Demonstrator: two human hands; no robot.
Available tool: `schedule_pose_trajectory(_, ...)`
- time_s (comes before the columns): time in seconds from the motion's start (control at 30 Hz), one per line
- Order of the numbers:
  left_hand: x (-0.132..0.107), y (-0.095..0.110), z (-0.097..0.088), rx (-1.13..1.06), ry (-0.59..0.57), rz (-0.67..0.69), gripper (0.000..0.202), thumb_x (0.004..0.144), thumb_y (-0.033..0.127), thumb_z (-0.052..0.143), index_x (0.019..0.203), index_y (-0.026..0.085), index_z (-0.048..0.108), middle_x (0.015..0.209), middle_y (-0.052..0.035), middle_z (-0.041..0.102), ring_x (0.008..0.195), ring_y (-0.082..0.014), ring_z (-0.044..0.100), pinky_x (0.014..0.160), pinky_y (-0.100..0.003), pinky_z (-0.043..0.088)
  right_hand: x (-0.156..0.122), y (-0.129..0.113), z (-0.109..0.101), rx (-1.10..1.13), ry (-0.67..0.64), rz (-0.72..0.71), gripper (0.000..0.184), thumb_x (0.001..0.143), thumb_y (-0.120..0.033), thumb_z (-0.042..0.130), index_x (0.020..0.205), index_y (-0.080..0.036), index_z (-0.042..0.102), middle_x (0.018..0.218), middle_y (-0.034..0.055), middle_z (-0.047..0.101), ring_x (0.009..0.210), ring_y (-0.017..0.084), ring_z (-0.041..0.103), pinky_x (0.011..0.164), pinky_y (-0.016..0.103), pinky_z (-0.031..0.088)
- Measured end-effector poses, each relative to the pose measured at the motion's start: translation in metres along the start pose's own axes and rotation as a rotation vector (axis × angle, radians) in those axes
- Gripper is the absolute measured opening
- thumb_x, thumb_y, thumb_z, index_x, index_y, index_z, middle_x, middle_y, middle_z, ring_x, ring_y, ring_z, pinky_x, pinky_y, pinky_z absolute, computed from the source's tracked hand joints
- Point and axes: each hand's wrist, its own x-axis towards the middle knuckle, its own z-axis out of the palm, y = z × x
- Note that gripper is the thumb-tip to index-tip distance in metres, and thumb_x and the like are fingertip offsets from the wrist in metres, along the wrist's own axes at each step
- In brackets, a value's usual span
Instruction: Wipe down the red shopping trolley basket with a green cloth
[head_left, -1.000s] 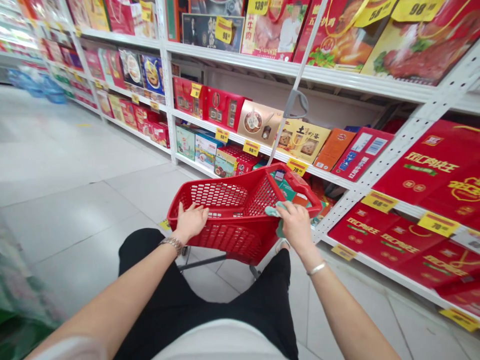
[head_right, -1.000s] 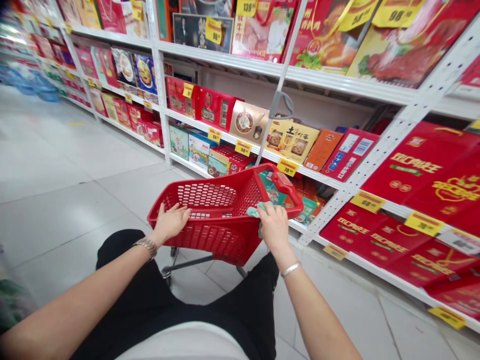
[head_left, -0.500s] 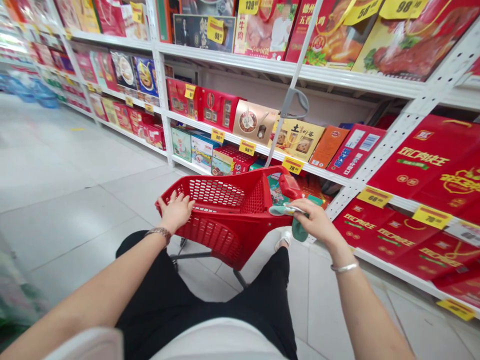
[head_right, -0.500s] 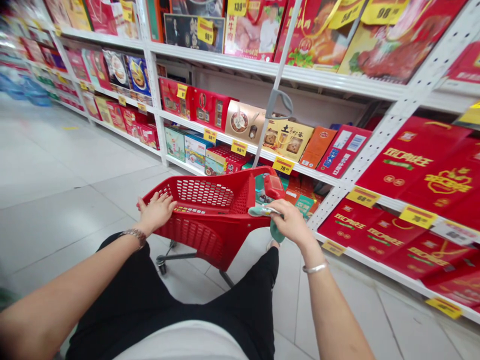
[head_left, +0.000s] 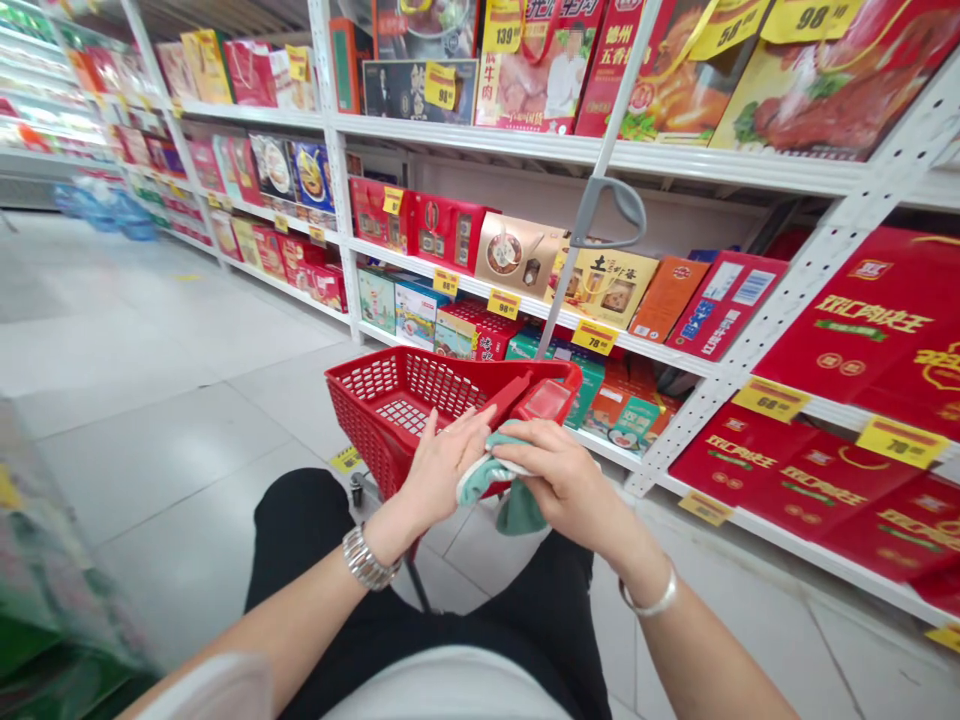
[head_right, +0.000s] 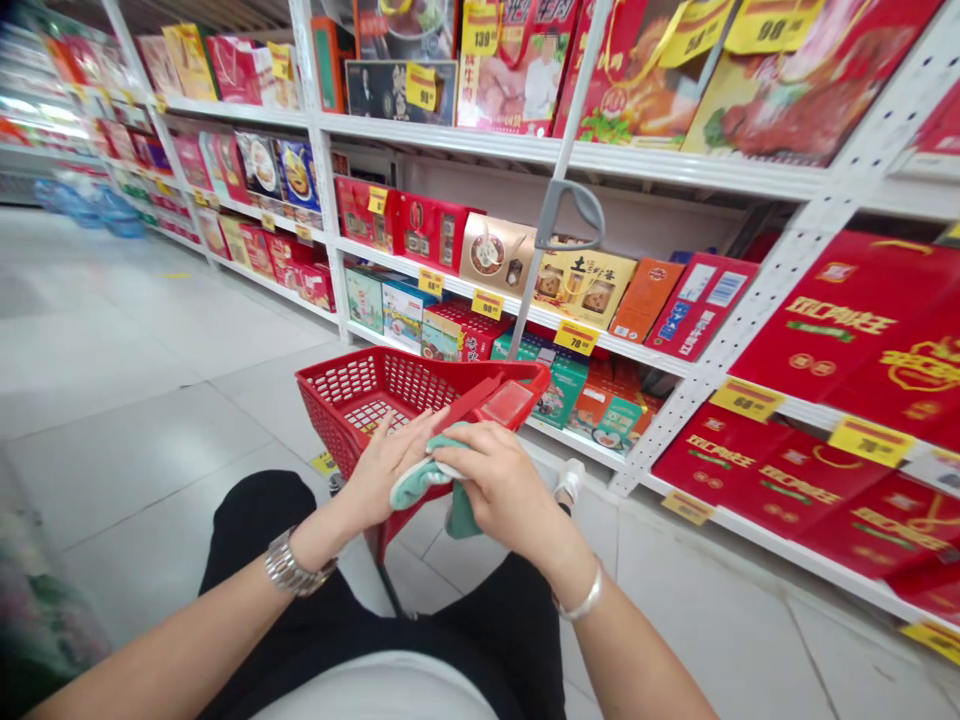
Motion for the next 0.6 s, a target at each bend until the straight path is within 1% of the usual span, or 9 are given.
schedule_pose_trajectory(0.07, -0.005, -0.009, -0.01, 0.02, -0.011, -0.034, 0.052, 0.106, 0.034, 0.024, 0.153, 0.029, 0.045, 0.149, -0.0077, 0.059, 0.138, -0.0243, 0.054, 0.126, -0.061, 0.013, 0.007, 0.012, 0.008, 0.026, 0.016, -0.014, 0.041, 0.099, -0.013, 0.049, 0.132, -0.029, 0.066, 0.13, 0.009, 0.068, 0.118, 0.022, 0.062, 0.103, 0.044, 0.051)
schedule_pose_trajectory(0.13, -0.008, -0.019, -0.02, 0.038, -0.052, -0.046, 0.052, 0.106, 0.035, 0.023, 0.15, 0.031, 0.05, 0.148, -0.005, 0.06, 0.137, -0.0238, 0.056, 0.126, -0.062, 0.009, 0.015, 0.024, 0.015, 0.053, 0.037, -0.03, 0.04, 0.1, -0.014, 0.047, 0.132, -0.027, 0.067, 0.132, 0.0098, 0.067, 0.12, 0.022, 0.062, 0.102, 0.043, 0.052)
schedule_pose_trajectory(0.23, -0.011, -0.028, -0.032, 0.019, -0.142, -0.046, 0.053, 0.106, 0.037, 0.02, 0.148, 0.034, 0.052, 0.151, -0.0017, 0.057, 0.144, -0.0242, 0.047, 0.125, -0.065, -0.001, 0.027, 0.041, 0.019, 0.063, 0.038, -0.028, 0.037, 0.099, -0.015, 0.048, 0.129, -0.025, 0.069, 0.129, 0.0103, 0.069, 0.12, 0.022, 0.062, 0.103, 0.043, 0.051)
schedule_pose_trajectory(0.3, -0.013, -0.031, -0.037, -0.008, -0.167, -0.057, 0.053, 0.106, 0.038, 0.02, 0.147, 0.034, 0.053, 0.153, -0.0012, 0.054, 0.149, -0.0248, 0.04, 0.123, -0.066, -0.005, 0.034, 0.054, 0.017, 0.072, 0.028, 0.004, 0.036, 0.099, -0.015, 0.05, 0.127, -0.026, 0.07, 0.128, 0.0092, 0.07, 0.119, 0.022, 0.063, 0.104, 0.043, 0.051)
schedule_pose_trajectory(0.37, -0.014, -0.032, -0.039, -0.028, -0.168, -0.065, 0.053, 0.106, 0.041, 0.021, 0.145, 0.034, 0.056, 0.155, -0.0009, 0.052, 0.152, -0.0255, 0.035, 0.123, -0.067, -0.007, 0.04, 0.073, 0.013, 0.061, 0.033, 0.051, 0.036, 0.098, -0.015, 0.05, 0.126, -0.026, 0.071, 0.127, 0.0083, 0.07, 0.119, 0.021, 0.064, 0.105, 0.042, 0.051)
schedule_pose_trajectory(0.43, -0.015, -0.033, -0.04, -0.047, -0.169, -0.064, 0.052, 0.106, 0.042, 0.021, 0.141, 0.035, 0.059, 0.156, -0.0001, 0.051, 0.153, -0.0259, 0.032, 0.122, -0.068, -0.007, 0.044, 0.098, 0.008, 0.013, 0.049, 0.102, 0.036, 0.098, -0.014, 0.049, 0.123, -0.025, 0.073, 0.126, 0.0086, 0.071, 0.119, 0.021, 0.064, 0.106, 0.041, 0.05)
schedule_pose_trajectory(0.53, -0.017, -0.034, -0.036, -0.063, -0.152, -0.059, 0.051, 0.106, 0.042, 0.023, 0.137, 0.035, 0.063, 0.155, 0.0006, 0.052, 0.153, -0.0265, 0.032, 0.122, -0.069, -0.006, 0.052, 0.138, 0.0, -0.104, 0.053, 0.203, 0.036, 0.094, -0.01, 0.049, 0.116, -0.022, 0.076, 0.122, 0.0092, 0.072, 0.117, 0.022, 0.065, 0.105, 0.04, 0.05)
schedule_pose_trajectory(0.6, -0.017, -0.034, -0.032, -0.056, -0.13, -0.057, 0.051, 0.105, 0.041, 0.024, 0.134, 0.035, 0.066, 0.154, 0.0007, 0.053, 0.153, -0.0267, 0.033, 0.122, -0.069, -0.006, 0.058, 0.161, -0.004, -0.179, 0.028, 0.304, 0.036, 0.091, -0.006, 0.052, 0.111, -0.02, 0.077, 0.119, 0.0099, 0.074, 0.114, 0.023, 0.066, 0.103, 0.038, 0.051)
